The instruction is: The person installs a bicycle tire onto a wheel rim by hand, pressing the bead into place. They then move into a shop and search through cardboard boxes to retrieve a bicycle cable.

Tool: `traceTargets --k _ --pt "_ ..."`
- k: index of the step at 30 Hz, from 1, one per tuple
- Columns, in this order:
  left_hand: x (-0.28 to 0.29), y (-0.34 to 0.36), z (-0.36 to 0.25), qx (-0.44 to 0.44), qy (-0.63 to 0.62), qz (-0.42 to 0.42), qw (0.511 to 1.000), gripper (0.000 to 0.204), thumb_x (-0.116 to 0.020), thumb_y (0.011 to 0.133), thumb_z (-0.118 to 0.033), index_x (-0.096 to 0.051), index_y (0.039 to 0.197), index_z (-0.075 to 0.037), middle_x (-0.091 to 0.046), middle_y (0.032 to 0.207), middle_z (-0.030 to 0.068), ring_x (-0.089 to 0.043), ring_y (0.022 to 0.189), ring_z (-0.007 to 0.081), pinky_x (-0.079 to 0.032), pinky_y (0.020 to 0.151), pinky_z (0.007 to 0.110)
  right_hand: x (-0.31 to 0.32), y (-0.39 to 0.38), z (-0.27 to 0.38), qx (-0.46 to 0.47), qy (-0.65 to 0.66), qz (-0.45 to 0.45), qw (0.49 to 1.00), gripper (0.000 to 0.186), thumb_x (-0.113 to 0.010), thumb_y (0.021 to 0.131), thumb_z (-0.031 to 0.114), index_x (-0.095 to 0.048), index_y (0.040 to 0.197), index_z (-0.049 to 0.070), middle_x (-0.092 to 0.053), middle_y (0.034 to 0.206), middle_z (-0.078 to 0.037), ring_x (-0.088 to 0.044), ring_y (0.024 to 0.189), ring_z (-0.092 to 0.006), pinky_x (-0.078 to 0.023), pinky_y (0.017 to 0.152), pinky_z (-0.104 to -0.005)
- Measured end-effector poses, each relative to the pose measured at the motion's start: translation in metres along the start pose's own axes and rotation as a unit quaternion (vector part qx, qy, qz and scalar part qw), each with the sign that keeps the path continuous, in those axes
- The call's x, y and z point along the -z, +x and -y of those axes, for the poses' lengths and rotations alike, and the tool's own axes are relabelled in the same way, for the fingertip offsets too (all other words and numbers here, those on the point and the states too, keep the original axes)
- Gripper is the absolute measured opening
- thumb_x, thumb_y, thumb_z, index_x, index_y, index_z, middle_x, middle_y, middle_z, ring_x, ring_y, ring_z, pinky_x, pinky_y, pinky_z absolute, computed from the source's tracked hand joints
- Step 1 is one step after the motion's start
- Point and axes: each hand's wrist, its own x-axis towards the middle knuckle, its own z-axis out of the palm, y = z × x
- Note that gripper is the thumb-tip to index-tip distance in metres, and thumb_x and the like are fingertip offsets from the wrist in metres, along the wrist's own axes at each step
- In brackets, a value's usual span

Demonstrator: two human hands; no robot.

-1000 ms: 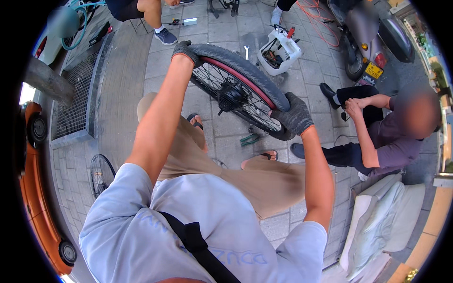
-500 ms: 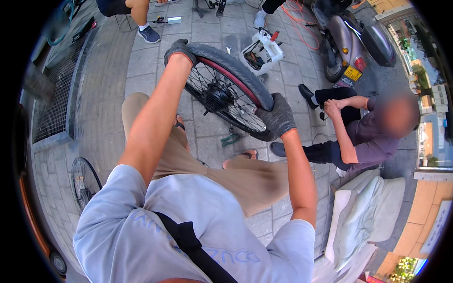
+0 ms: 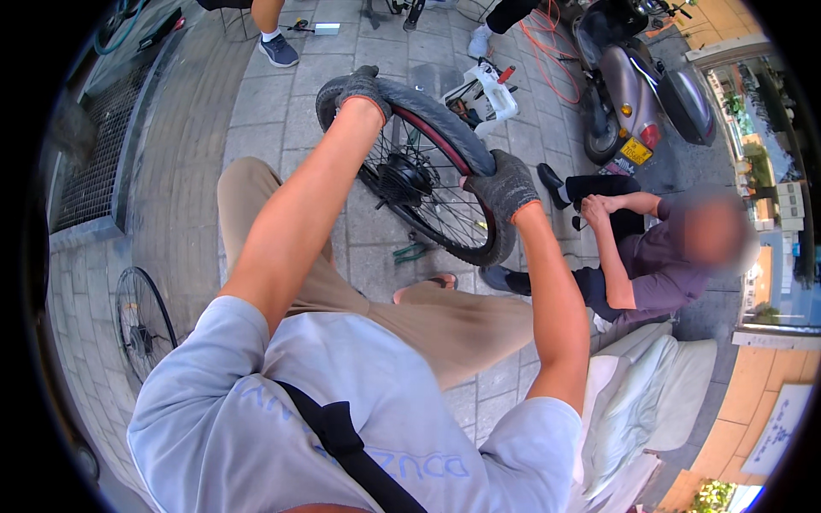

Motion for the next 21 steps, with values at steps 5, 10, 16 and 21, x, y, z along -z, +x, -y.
traceTargets --k 5,10,16,21 --pt "-0.006 0.034 0.012 -0.001 -0.028 0.002 1.0 0.047 -0.075 0.089 -0.018 -0.051 0.127 -0.007 -0.063 0.107 0.0122 -0.062 0.084 0.0279 -0.056 0.077 0.05 -0.019 -0.003 -0.002 0.003 -0.035 -0.108 0.994 0.056 -0.087 0.073 0.041 -0.07 0.108 0.002 -0.072 0.098 -0.026 -0.069 0.099 -0.0438 -0.053 0.09 -0.0484" --pt "-0.012 -0.007 0.032 -0.03 -0.068 -0.004 0.997 0.064 -0.076 0.085 -0.009 -0.044 0.14 -0.015 -0.062 0.116 0.014 -0.064 0.087 0.0287 -0.056 0.074 0.05 -0.005 -0.001 -0.004 -0.038 -0.147 -0.053 0.987 0.058 -0.084 0.076 0.041 -0.066 0.113 0.0 -0.071 0.106 -0.026 -0.069 0.105 -0.0426 -0.052 0.093 -0.0487" --pt "-0.009 -0.024 0.035 -0.086 -0.035 -0.017 0.996 0.097 -0.078 0.08 -0.001 -0.024 0.157 -0.023 -0.055 0.136 0.0177 -0.065 0.101 0.0328 -0.057 0.077 0.05 0.003 0.026 0.042 0.023 -0.108 -0.039 0.993 0.07 -0.082 0.076 0.044 -0.061 0.125 -0.001 -0.07 0.114 -0.029 -0.068 0.111 -0.0416 -0.052 0.096 -0.0473" --pt "-0.003 -0.076 0.026 -0.039 -0.053 0.01 0.998 0.107 -0.078 0.078 0.001 -0.016 0.162 -0.025 -0.053 0.139 0.0195 -0.064 0.106 0.0357 -0.058 0.077 0.051 0.001 0.06 0.064 0.011 -0.156 -0.021 0.987 0.062 -0.08 0.076 0.041 -0.066 0.12 0.001 -0.072 0.111 -0.027 -0.069 0.108 -0.0412 -0.053 0.095 -0.0482"
